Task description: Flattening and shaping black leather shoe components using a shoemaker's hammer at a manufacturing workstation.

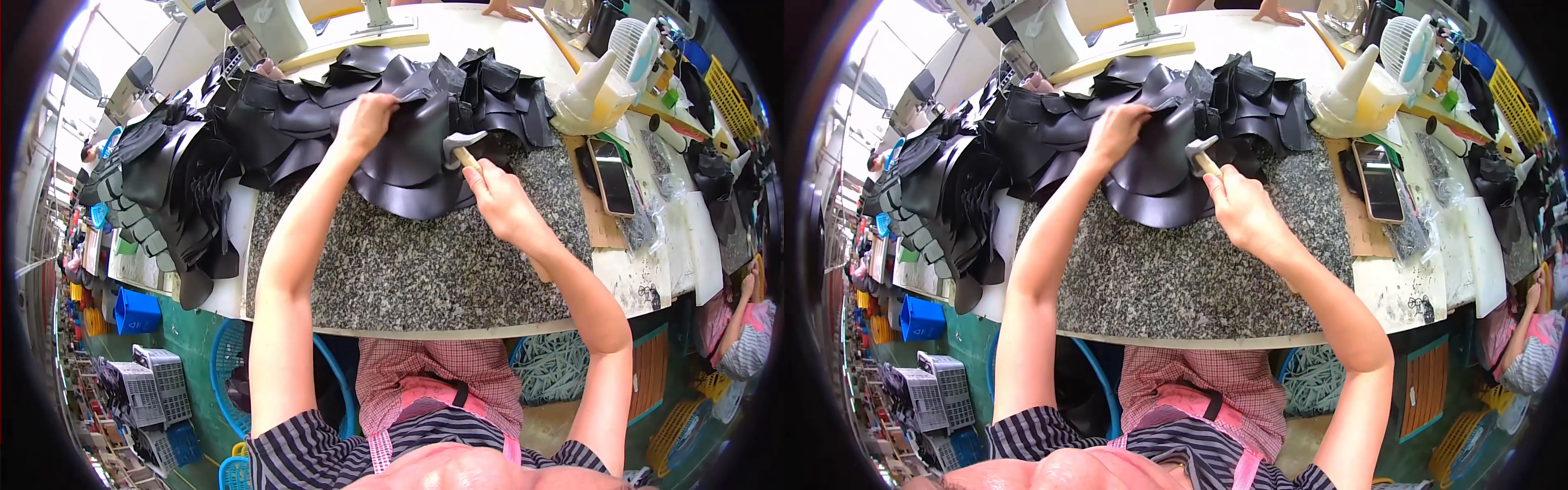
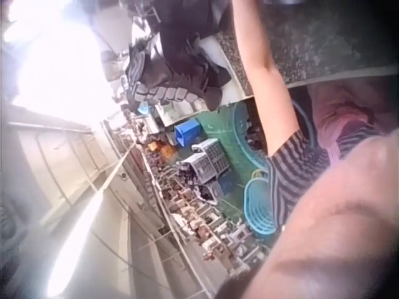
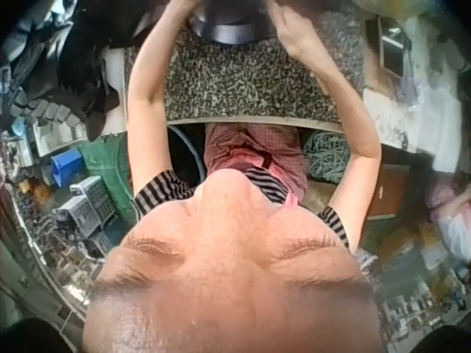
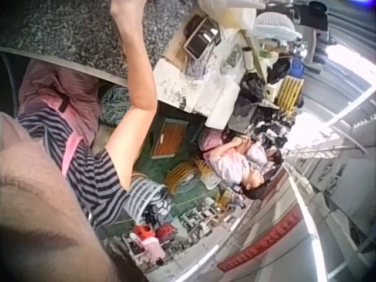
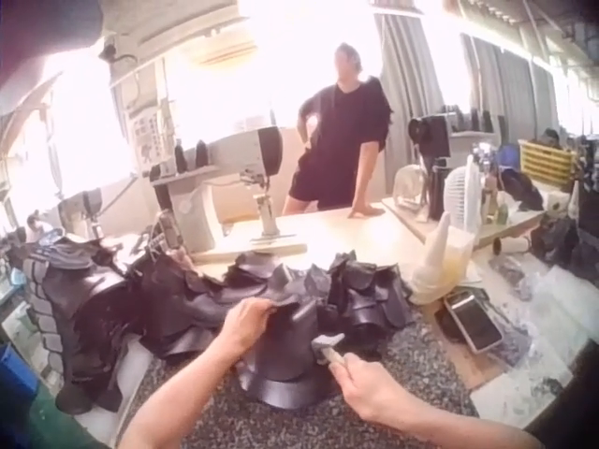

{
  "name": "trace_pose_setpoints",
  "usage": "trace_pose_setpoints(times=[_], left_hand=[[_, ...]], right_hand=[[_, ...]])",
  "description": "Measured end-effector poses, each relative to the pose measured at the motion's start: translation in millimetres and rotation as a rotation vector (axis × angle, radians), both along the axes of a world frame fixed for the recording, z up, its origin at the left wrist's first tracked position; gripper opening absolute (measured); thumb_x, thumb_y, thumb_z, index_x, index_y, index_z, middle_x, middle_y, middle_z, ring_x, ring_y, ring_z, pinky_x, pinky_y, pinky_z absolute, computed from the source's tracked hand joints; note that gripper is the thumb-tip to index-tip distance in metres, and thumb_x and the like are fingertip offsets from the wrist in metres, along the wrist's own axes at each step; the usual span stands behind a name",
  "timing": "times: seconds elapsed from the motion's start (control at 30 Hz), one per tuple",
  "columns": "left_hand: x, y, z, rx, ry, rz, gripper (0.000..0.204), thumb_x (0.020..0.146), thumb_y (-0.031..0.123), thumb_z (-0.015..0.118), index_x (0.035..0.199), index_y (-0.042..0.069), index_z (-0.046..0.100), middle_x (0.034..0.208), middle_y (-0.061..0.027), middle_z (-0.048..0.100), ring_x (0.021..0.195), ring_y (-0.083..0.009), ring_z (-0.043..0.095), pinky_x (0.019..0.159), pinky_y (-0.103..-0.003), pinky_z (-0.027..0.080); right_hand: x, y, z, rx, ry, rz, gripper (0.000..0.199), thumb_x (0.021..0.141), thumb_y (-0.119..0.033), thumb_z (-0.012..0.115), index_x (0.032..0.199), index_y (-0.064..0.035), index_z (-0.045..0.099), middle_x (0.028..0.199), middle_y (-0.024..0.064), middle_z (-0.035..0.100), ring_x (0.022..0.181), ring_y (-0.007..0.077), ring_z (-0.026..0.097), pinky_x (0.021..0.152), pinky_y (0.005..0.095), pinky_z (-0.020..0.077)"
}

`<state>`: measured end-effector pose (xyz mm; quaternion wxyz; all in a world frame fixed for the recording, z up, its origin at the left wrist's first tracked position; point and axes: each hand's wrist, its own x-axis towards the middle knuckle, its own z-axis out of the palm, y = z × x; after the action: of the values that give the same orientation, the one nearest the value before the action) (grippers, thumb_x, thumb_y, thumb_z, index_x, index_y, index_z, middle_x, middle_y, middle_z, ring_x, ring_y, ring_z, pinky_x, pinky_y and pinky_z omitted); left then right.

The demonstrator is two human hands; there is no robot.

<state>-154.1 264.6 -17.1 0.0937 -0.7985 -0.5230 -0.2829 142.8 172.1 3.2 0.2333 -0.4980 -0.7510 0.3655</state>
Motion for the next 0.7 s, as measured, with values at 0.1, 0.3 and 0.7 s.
trace_pose_setpoints(times=[0.1, 0.3, 0.7], left_hand=[[-9, -19, 55, 0.400, -0.196, 0.364, 0.013, 0.096, 0.017, 0.066, 0.096, 0.004, 0.072, 0.089, -0.0145, 0.072, 0.080, -0.0361, 0.068, 0.072, -0.045, 0.053], [31, -183, 185, 0.598, -0.522, 0.160, 0.015, 0.093, 0.011, 0.078, 0.100, -0.001, 0.073, 0.086, 0.0008, 0.068, 0.079, -0.0053, 0.058, 0.073, -0.022, 0.046], [106, -278, 108, -0.571, -0.703, -0.074, 0.020, 0.093, 0.013, 0.077, 0.100, -0.004, 0.070, 0.082, -0.0073, 0.068, 0.075, -0.0106, 0.061, 0.067, -0.028, 0.050]], right_hand=[[-1, -1, 0, 0.035, -0.033, -0.013, 0.041, 0.109, -0.035, 0.046, 0.106, 0.0035, 0.058, 0.090, 0.0324, 0.068, 0.091, 0.0529, 0.065, 0.078, 0.0594, 0.0501], [6, 4, -6, 0.039, 0.063, -0.058, 0.045, 0.108, -0.041, 0.049, 0.103, 0.0033, 0.059, 0.082, 0.0235, 0.064, 0.079, 0.0400, 0.061, 0.072, 0.0494, 0.0480], [104, -100, 44, -0.097, 0.460, -0.162, 0.034, 0.110, -0.039, 0.048, 0.100, -0.0083, 0.059, 0.071, -0.0082, 0.042, 0.058, -0.0003, 0.036, 0.051, 0.0188, 0.0271]])
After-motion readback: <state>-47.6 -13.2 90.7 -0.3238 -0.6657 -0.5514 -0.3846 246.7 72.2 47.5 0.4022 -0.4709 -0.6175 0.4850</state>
